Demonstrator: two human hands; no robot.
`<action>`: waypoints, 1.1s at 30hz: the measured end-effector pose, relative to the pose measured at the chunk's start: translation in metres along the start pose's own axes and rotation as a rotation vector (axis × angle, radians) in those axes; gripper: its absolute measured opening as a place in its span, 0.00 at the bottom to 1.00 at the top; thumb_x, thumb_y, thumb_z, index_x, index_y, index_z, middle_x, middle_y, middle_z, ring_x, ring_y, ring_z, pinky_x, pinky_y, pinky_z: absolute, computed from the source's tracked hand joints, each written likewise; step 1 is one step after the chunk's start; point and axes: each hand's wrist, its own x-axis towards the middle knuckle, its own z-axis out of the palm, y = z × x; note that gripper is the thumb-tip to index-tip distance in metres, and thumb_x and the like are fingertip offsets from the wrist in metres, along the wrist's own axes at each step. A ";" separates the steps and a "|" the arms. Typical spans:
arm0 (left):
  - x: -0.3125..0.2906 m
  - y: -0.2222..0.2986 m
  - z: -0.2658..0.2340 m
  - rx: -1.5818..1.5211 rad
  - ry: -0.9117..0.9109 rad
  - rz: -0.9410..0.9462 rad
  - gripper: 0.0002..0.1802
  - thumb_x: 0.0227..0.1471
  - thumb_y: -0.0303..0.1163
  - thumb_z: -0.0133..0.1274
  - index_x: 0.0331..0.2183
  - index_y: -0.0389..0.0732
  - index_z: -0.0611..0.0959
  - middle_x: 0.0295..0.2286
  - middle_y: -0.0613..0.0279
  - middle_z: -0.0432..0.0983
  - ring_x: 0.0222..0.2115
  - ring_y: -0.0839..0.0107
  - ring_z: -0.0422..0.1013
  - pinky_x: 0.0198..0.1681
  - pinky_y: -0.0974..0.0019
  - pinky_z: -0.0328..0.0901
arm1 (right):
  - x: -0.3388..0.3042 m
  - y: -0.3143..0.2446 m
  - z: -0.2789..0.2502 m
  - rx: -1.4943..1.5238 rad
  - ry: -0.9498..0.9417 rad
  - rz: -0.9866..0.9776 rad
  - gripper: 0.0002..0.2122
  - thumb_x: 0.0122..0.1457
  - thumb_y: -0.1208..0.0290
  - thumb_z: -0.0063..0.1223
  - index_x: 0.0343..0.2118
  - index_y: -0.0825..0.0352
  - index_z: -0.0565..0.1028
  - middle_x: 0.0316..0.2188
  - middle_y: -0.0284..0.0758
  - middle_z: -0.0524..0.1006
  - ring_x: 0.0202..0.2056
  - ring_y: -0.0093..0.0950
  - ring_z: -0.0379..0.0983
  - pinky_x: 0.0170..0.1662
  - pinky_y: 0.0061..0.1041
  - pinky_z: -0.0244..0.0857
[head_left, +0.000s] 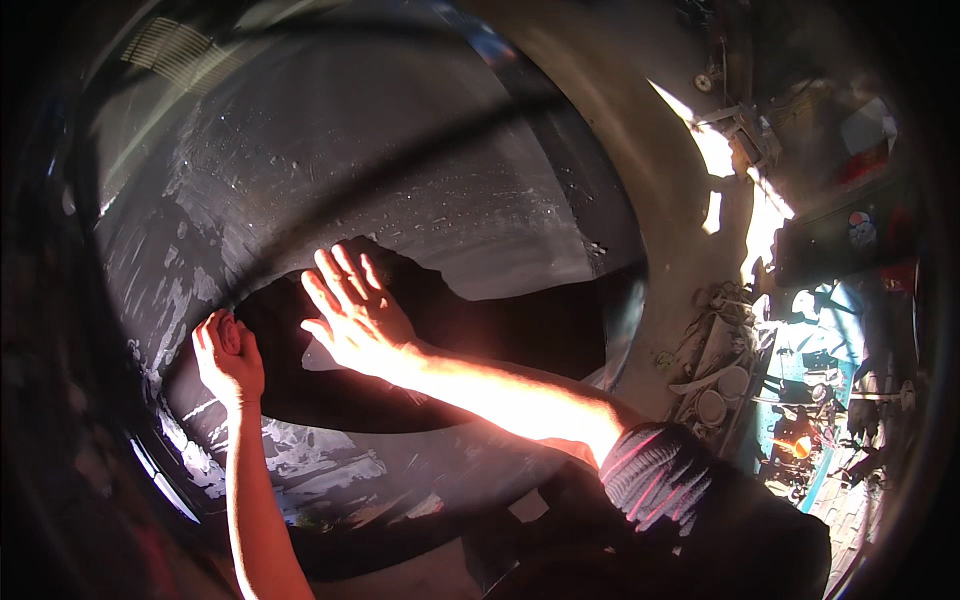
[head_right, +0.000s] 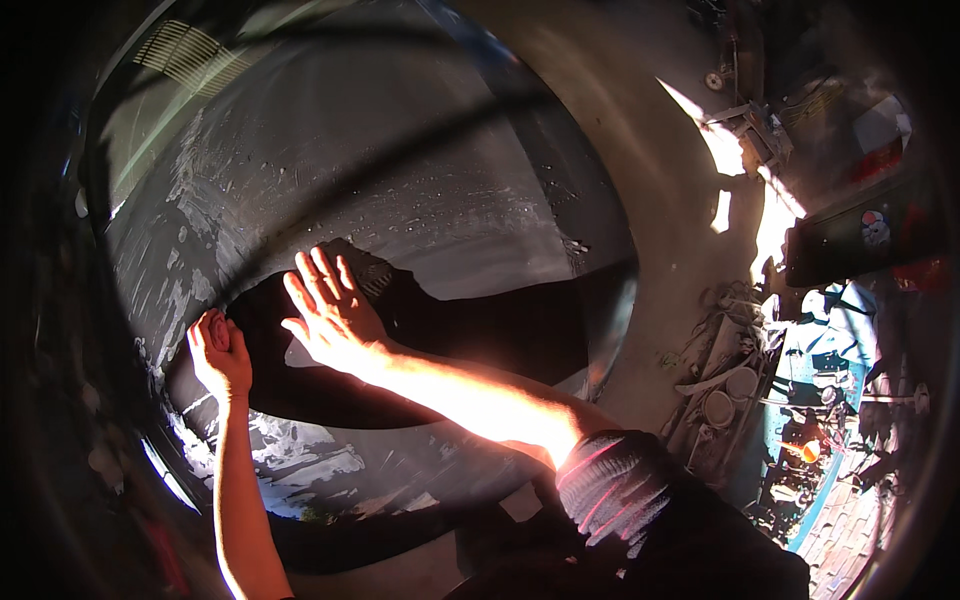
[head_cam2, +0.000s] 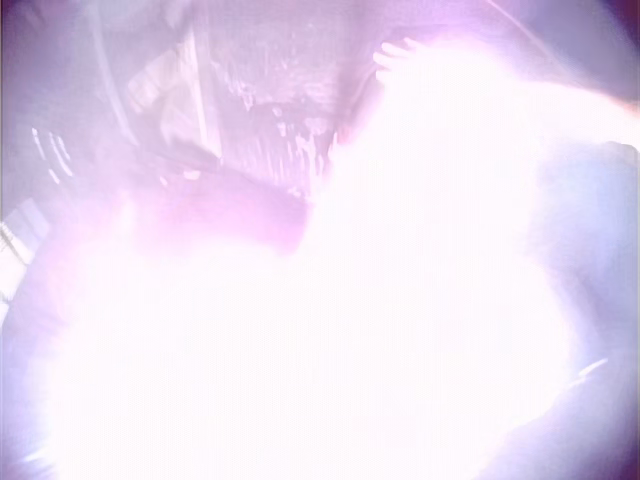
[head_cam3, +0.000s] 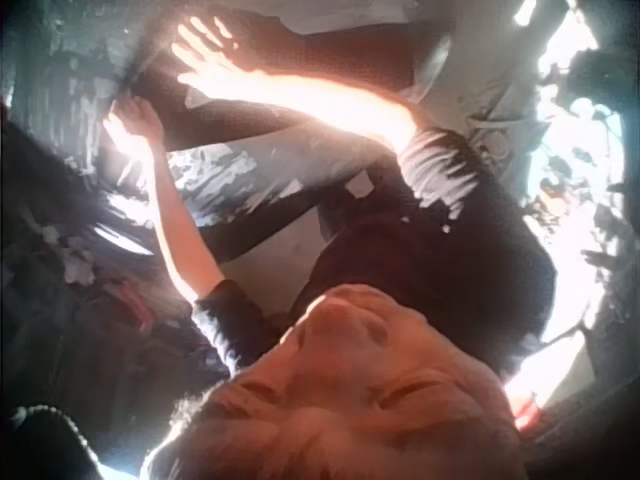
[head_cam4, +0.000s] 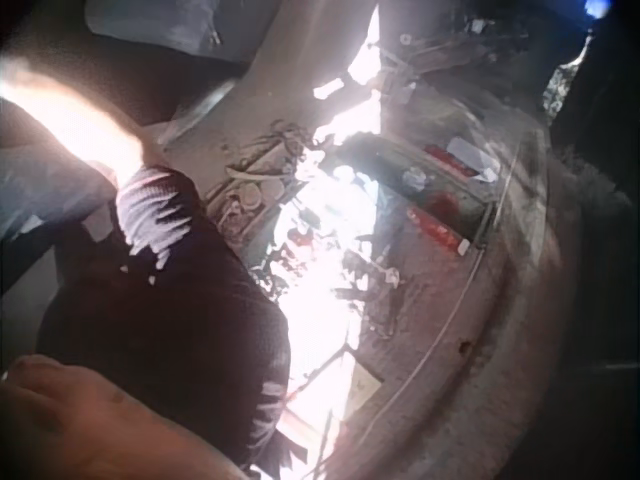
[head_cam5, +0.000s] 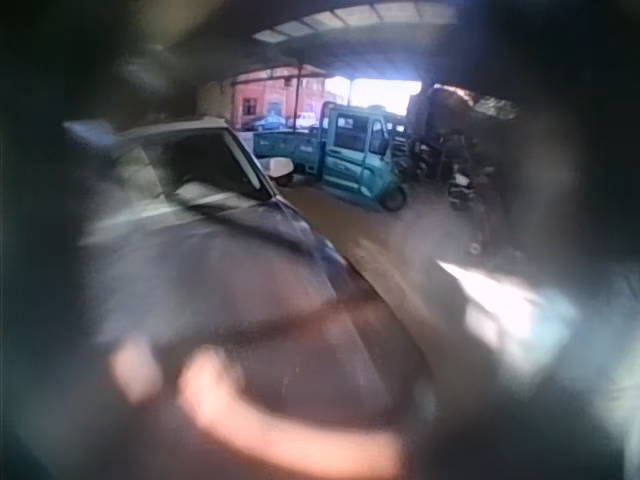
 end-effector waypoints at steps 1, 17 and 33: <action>-0.005 -0.007 0.001 0.008 0.001 -0.008 0.20 0.58 0.25 0.67 0.53 0.41 0.85 0.48 0.56 0.82 0.47 0.54 0.82 0.54 0.56 0.76 | 0.000 -0.009 0.021 0.069 0.012 -0.039 0.34 0.78 0.47 0.50 0.76 0.69 0.68 0.81 0.56 0.56 0.82 0.55 0.48 0.83 0.60 0.43; 0.002 0.009 0.011 -0.044 -0.014 0.003 0.19 0.60 0.27 0.67 0.53 0.42 0.86 0.48 0.56 0.83 0.47 0.55 0.83 0.54 0.57 0.77 | -0.031 0.009 -0.029 -0.108 0.019 0.104 0.35 0.77 0.47 0.52 0.75 0.71 0.69 0.78 0.59 0.60 0.81 0.57 0.51 0.82 0.59 0.45; 0.004 -0.008 -0.001 -0.010 0.021 0.041 0.18 0.59 0.30 0.67 0.52 0.44 0.86 0.46 0.56 0.83 0.46 0.52 0.82 0.51 0.53 0.76 | -0.067 0.036 -0.058 -0.326 0.257 0.318 0.35 0.74 0.48 0.57 0.73 0.71 0.70 0.73 0.60 0.67 0.72 0.63 0.64 0.75 0.59 0.61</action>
